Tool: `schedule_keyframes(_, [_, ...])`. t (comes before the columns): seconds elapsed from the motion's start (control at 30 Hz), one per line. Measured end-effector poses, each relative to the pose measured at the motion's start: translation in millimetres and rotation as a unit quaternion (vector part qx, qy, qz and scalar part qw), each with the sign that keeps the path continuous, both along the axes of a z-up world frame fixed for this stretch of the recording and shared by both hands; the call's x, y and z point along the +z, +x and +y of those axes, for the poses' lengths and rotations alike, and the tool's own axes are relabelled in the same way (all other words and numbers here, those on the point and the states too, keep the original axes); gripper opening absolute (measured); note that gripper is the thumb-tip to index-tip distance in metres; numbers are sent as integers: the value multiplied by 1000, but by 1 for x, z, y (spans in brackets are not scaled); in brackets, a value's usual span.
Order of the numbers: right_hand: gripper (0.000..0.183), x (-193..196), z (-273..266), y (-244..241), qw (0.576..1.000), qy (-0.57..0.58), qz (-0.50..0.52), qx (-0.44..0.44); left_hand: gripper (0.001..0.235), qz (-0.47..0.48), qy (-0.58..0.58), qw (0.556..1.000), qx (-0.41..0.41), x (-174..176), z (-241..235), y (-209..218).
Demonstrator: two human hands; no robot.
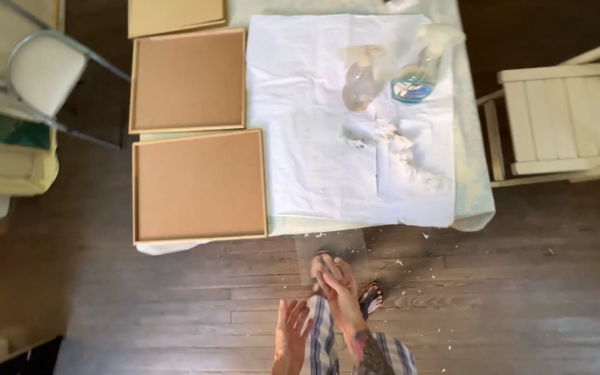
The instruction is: The person is cleaning multiple glass panels by spraying them with a cleaning solution and wiping them down with paper towels on a protected work surface.
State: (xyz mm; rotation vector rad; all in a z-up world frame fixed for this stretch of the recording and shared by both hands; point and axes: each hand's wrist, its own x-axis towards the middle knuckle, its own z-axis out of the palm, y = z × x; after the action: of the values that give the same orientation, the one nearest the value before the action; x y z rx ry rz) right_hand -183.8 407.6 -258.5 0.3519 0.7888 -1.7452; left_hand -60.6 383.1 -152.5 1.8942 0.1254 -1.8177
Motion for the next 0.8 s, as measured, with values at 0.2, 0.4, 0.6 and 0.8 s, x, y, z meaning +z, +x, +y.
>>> schedule_keyframes(0.2, [45, -34, -19, -1, 998, -24, -56, -9, 76, 2, -19, 998, 67, -5, 18, -17])
schedule_keyframes(0.4, [39, -34, -43, 4, 998, 35, -59, 9, 79, 12, -38, 995, 89, -7, -26, -48])
schedule_keyframes(0.6, [52, -13, -23, -18, 965, 63, 47, 248, 29, 43, -97, 990, 88, -78, -30, -49])
schedule_keyframes(0.8, [28, 10, 14, -98, 851, 214, 119, 465, 18, 33, -68, 985, 155, -142, -10, -47])
